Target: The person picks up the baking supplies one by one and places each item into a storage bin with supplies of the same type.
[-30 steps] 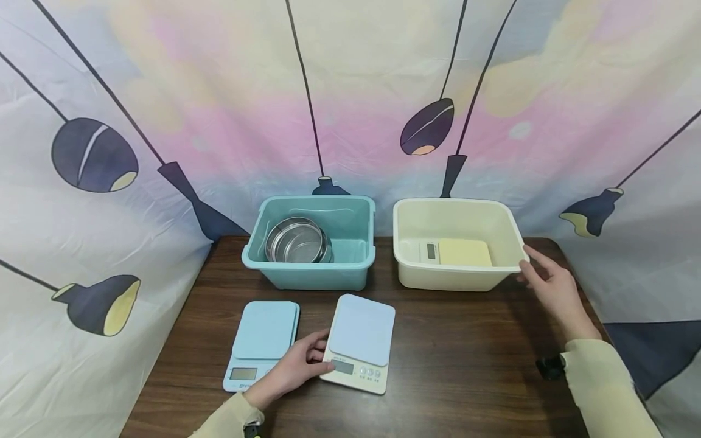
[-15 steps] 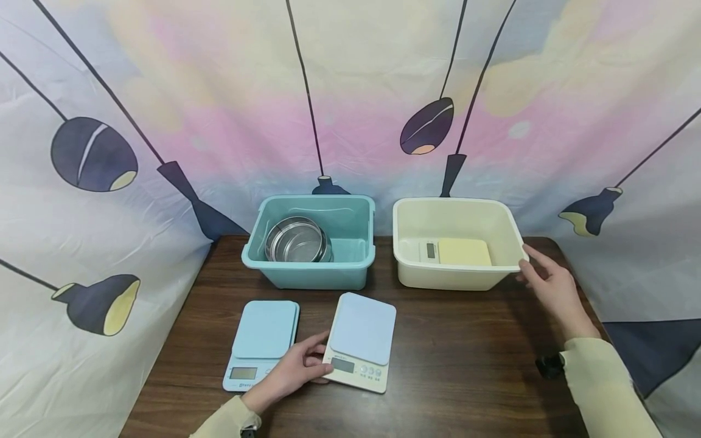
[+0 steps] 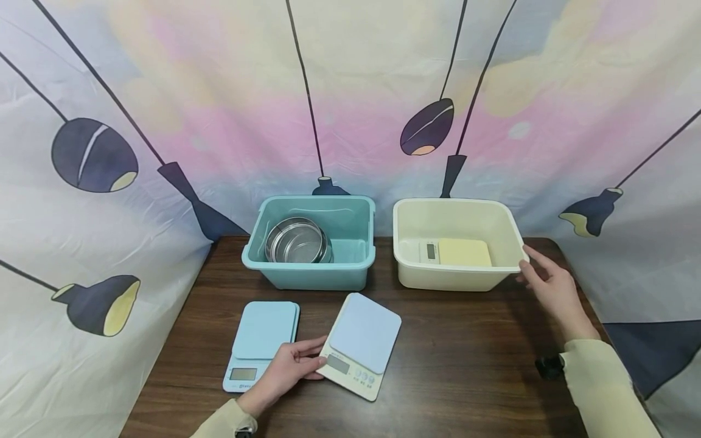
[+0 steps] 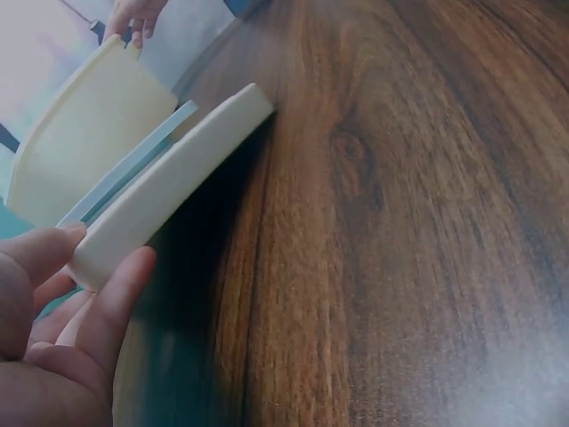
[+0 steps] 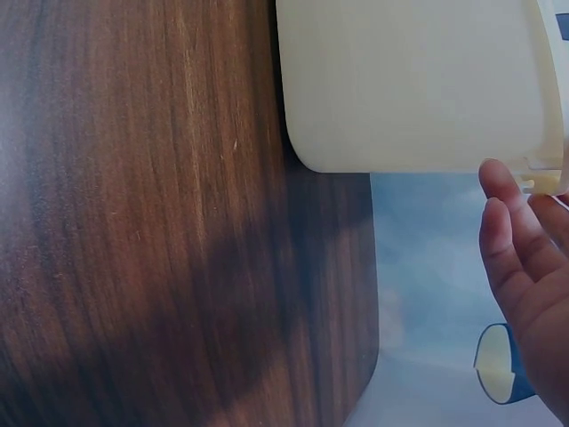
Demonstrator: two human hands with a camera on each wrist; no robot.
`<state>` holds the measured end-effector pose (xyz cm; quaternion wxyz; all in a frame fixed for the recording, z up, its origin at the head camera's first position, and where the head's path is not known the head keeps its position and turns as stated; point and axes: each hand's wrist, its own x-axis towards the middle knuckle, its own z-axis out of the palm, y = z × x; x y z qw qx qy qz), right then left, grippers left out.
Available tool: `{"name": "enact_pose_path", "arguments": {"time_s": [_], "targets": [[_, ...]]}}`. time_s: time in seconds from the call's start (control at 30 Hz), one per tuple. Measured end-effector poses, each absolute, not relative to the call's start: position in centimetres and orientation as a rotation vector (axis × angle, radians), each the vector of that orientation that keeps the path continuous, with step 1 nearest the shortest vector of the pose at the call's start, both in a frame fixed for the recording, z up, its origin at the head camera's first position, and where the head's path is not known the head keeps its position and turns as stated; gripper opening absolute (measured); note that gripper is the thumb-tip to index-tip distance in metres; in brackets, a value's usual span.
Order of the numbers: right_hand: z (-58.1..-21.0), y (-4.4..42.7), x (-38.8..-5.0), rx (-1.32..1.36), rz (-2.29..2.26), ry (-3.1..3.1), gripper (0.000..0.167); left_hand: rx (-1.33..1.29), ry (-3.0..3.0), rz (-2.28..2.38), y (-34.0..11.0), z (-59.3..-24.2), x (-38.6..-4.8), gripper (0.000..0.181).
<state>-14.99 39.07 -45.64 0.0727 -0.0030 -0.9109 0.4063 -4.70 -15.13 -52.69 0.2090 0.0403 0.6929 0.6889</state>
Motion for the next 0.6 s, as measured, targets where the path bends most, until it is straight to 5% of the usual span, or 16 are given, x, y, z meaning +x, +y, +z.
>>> {"name": "enact_pose_path", "arguments": {"time_s": [0.6], "targets": [[-45.8,39.1,-14.9,-0.005,1.246,-2.712,0.061,0.119,1.888,1.888,-13.7,-50.4,-4.7,0.047]]}}
